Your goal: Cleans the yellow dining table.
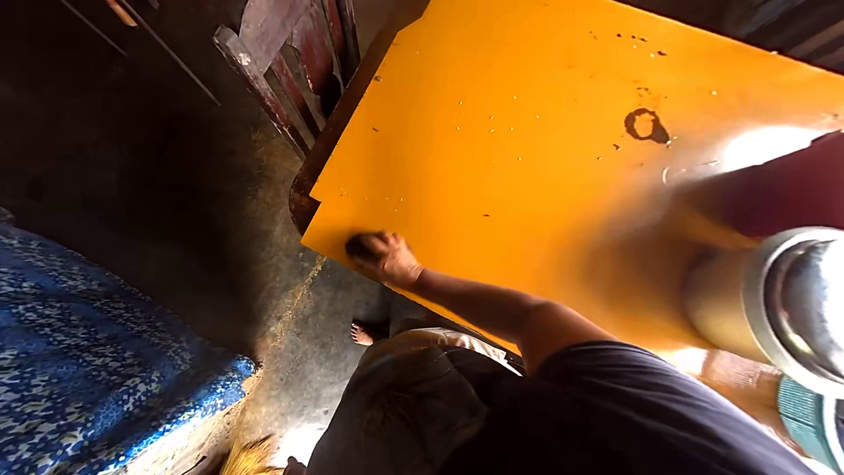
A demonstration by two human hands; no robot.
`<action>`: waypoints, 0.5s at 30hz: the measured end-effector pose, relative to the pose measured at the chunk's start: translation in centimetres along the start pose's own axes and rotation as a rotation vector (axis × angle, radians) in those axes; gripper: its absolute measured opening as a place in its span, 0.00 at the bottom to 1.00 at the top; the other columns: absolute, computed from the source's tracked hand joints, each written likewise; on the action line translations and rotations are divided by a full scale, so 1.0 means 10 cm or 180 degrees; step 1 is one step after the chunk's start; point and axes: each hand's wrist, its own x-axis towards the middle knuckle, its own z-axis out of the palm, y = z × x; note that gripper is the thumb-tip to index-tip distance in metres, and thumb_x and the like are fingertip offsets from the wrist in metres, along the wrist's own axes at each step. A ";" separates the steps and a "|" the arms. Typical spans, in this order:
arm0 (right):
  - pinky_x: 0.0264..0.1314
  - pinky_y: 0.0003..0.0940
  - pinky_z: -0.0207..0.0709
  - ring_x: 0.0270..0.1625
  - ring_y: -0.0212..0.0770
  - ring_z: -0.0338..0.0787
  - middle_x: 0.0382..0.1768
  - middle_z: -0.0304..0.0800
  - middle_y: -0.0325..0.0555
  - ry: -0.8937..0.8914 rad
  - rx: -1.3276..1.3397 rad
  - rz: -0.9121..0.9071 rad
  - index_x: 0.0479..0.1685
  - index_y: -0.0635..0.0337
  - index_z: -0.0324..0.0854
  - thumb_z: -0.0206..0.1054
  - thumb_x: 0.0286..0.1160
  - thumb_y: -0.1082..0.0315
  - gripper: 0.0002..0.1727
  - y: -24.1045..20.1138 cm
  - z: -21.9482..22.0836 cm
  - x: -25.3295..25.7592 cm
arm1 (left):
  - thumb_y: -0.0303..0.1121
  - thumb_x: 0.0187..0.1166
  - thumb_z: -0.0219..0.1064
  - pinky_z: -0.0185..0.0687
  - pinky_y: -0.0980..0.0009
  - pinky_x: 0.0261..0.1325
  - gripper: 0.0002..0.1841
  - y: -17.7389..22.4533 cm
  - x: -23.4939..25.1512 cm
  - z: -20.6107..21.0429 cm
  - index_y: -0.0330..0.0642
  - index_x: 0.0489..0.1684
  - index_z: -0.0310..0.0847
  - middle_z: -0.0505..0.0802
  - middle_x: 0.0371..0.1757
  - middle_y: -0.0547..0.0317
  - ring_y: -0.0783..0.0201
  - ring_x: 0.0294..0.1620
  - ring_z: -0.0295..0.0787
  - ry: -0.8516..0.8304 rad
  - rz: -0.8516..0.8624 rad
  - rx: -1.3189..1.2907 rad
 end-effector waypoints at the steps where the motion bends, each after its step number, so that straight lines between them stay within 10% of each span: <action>1: 0.77 0.72 0.66 0.84 0.68 0.69 0.84 0.73 0.51 -0.0432 0.0090 -0.0108 0.70 0.40 0.87 0.66 0.78 0.73 0.24 -0.07 0.17 -0.02 | 0.44 0.96 0.45 0.77 0.43 0.66 0.28 0.06 -0.01 -0.02 0.23 0.64 0.80 0.88 0.61 0.28 0.40 0.62 0.84 -0.0026 0.0072 -0.0049; 4: 0.78 0.73 0.65 0.84 0.68 0.69 0.83 0.74 0.52 -0.0185 0.0236 -0.0125 0.70 0.40 0.88 0.75 0.67 0.75 0.29 0.27 0.29 0.22 | 0.43 0.96 0.44 0.72 0.40 0.73 0.28 0.19 0.09 -0.05 0.23 0.67 0.78 0.84 0.67 0.25 0.35 0.71 0.80 0.0061 0.0454 -0.0144; 10: 0.73 0.74 0.68 0.81 0.71 0.71 0.83 0.73 0.55 0.0263 -0.0209 0.1149 0.73 0.43 0.85 0.66 0.81 0.67 0.22 1.51 -0.51 0.75 | 0.35 0.96 0.43 0.61 0.43 0.83 0.24 0.77 -0.65 -0.57 0.20 0.72 0.73 0.76 0.77 0.21 0.35 0.81 0.70 0.0138 0.0684 -0.0233; 15: 0.69 0.74 0.71 0.80 0.74 0.70 0.83 0.69 0.62 0.0603 -0.0023 0.1978 0.72 0.49 0.85 0.57 0.80 0.75 0.24 1.37 -1.07 0.99 | 0.41 0.95 0.48 0.74 0.41 0.72 0.25 -0.10 0.30 -0.03 0.25 0.70 0.78 0.86 0.66 0.27 0.37 0.68 0.83 0.0474 0.0869 -0.0436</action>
